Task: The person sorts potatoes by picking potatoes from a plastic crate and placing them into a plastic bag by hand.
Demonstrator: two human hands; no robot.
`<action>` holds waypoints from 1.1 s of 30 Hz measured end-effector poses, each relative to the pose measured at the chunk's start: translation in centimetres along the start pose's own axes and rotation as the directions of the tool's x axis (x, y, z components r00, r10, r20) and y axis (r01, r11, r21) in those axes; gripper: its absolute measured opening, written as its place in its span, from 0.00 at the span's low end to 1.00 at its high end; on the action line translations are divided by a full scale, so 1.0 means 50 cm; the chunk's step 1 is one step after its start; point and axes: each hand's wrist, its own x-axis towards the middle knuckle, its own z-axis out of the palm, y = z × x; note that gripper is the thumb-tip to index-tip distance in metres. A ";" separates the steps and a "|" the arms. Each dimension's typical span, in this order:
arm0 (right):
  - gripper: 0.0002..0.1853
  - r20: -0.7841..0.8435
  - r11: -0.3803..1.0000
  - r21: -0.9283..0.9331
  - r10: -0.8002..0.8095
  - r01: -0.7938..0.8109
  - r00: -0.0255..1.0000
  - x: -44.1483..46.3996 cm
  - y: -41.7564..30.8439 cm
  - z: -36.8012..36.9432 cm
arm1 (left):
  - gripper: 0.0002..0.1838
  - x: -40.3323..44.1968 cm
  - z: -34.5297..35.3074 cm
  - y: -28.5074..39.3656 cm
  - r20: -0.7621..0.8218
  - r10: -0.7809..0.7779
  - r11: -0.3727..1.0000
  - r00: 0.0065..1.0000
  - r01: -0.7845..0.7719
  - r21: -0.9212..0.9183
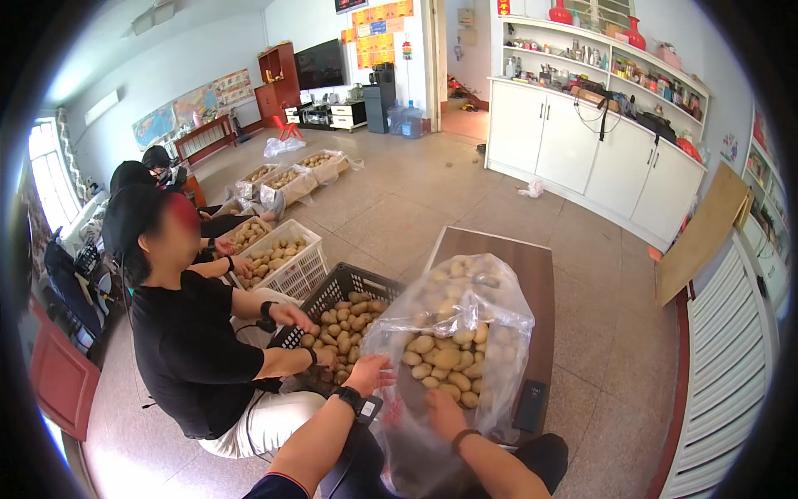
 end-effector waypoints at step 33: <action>0.15 -0.240 0.990 -0.100 -0.117 0.096 0.964 0.033 -0.068 -0.031 | 0.15 0.012 -0.023 0.013 0.053 -0.092 0.972 0.994 0.102 -0.213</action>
